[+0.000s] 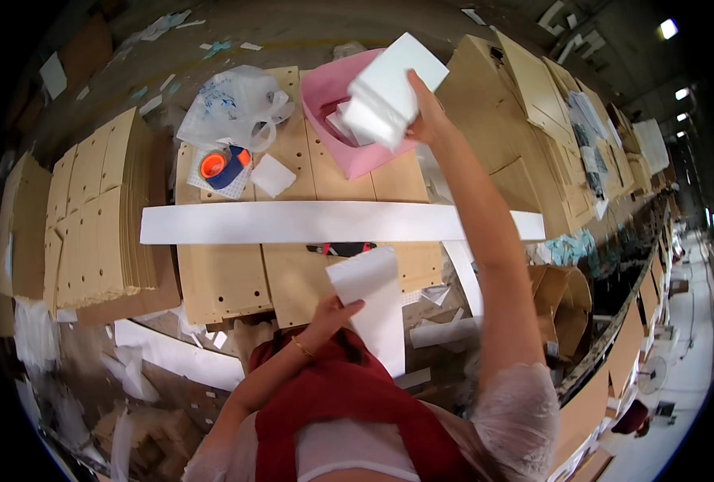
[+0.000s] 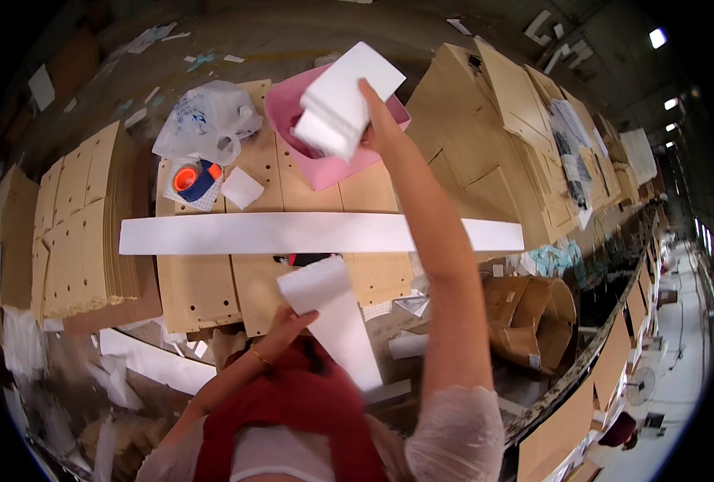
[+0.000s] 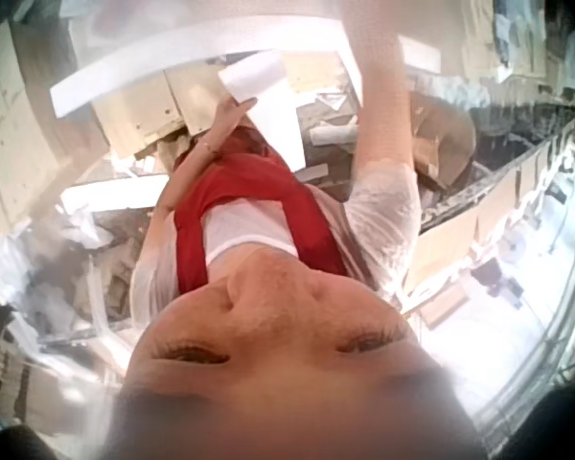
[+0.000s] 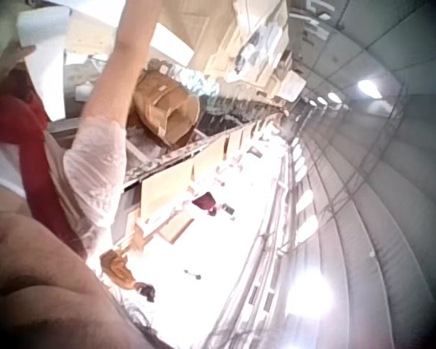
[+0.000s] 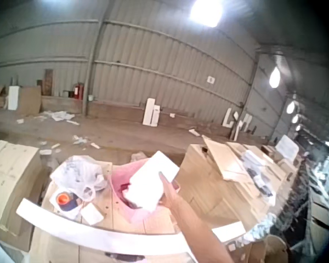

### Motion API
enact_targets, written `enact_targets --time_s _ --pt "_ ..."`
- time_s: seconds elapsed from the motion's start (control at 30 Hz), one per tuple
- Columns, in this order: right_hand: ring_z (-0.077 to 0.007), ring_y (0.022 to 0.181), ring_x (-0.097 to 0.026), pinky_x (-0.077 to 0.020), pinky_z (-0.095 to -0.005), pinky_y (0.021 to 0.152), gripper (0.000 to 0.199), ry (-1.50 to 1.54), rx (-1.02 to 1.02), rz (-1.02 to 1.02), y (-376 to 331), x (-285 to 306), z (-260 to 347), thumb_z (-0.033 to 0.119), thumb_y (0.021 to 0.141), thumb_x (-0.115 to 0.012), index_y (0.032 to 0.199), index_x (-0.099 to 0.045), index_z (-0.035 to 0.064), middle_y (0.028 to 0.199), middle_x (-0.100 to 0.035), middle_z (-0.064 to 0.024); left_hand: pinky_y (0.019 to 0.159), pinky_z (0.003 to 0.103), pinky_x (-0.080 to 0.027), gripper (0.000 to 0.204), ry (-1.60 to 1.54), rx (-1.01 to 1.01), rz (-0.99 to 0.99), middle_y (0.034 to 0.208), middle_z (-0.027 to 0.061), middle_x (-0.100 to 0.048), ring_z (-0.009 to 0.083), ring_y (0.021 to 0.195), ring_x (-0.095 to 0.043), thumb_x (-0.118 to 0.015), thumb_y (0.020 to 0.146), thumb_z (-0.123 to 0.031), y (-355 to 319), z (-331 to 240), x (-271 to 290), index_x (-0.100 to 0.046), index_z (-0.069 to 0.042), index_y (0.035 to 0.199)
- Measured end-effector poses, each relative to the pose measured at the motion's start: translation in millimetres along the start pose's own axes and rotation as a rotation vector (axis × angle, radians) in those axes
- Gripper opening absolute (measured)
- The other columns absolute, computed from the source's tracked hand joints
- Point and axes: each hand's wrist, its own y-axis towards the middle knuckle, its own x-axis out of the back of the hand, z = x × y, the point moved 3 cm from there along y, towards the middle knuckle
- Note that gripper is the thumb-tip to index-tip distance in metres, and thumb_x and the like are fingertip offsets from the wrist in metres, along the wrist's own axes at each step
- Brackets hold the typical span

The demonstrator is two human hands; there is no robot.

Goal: The person places white foam pieces into a cardboard box and then uses a utility knife to cut long white foam strips on a wooden workbench. The cut pieces are placed into a pink bin.

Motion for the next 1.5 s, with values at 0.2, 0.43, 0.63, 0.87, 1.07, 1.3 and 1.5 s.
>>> enact_targets --time_s 0.2,0.43,0.63,0.87,1.07,1.3,1.5 --pt "-0.0306 0.12 -0.045 -0.0344 -0.0468 0.1 0.088 -0.075 0.052 -0.227 76.2 34.3 -49.2 0.065 0.078 -0.054 0.138 -0.029 0.0054 0.135 -0.041 -0.0161 0.086 0.028 -0.045 0.025 -0.146 -0.177 -0.458 0.101 0.0046 -0.063 0.012 0.096 -0.056 -0.061 0.087 -0.013 18.9 -56.0 13.9 -0.059 0.001 0.108" --pt "-0.0178 0.108 -0.052 -0.0418 -0.0323 0.092 0.068 -0.484 0.274 0.506 -94.3 -17.0 -154.7 0.029 0.082 -0.067 0.136 -0.036 0.0003 0.127 -0.05 -0.0108 0.088 0.028 -0.043 0.033 -0.204 -0.397 -0.482 0.109 0.0045 -0.059 0.0123 0.098 -0.054 -0.062 0.086 -0.011 46.0 -102.7 14.0 -0.053 0.001 0.116" --pt "-0.0183 0.083 -0.062 -0.0508 -0.0314 0.072 0.054 -0.499 0.352 0.052 -124.1 -54.0 -90.8 0.03 0.079 -0.071 0.114 -0.054 -0.0078 0.097 -0.064 -0.0121 0.082 0.028 -0.046 0.032 -0.011 -0.099 -0.182 0.103 0.0046 -0.061 0.0119 0.093 -0.056 -0.067 0.082 -0.009 31.7 -34.5 -7.0 -0.056 0.001 0.111" --pt "-0.0225 0.09 -0.063 -0.0519 -0.0346 0.074 0.066 -0.179 0.115 0.104 -142.2 -38.3 -30.0 0.042 0.078 -0.069 0.114 -0.052 -0.0109 0.099 -0.063 -0.0167 0.078 0.025 -0.046 0.025 0.014 -0.245 -0.133 0.097 0.0037 -0.062 0.0104 0.089 -0.056 -0.064 0.085 -0.011 35.0 -56.1 4.8 -0.058 0.003 0.106" --pt "-0.0258 0.117 -0.047 -0.0427 -0.0338 0.095 0.087 -0.343 0.313 0.003 -198.5 -38.9 -85.9 0.026 0.071 -0.078 0.133 -0.026 -0.0047 0.131 -0.041 -0.0194 0.09 0.031 -0.044 0.073 -0.094 -0.446 0.098 0.133 0.0126 -0.038 0.0194 0.117 -0.044 -0.06 0.084 -0.006 25.0 -103.5 -4.4 -0.013 -0.003 0.14" --pt "-0.022 0.078 -0.064 -0.0512 -0.0345 0.066 0.065 -0.361 0.23 -0.126 -188.3 -75.1 -50.1 0.037 0.072 -0.076 0.106 -0.055 -0.0143 0.094 -0.064 -0.0171 0.08 0.026 -0.047 0.034 0.125 0.002 0.32 0.106 0.0037 -0.059 0.0108 0.096 -0.054 -0.064 0.084 -0.008 -14.4 -30.1 -19.5 -0.053 0.001 0.116" --pt "-0.0243 0.096 -0.063 -0.0512 -0.0363 0.076 0.064 -0.576 0.026 -0.271 -154.5 -45.4 -50.1 0.044 0.081 -0.064 0.121 -0.05 -0.0042 0.111 -0.061 -0.0138 0.074 0.024 -0.048 0.023 0.156 -0.109 0.337 0.095 0.0021 -0.062 0.0093 0.084 -0.057 -0.065 0.084 -0.008 -17.2 -27.9 -31.5 -0.059 0.001 0.105"
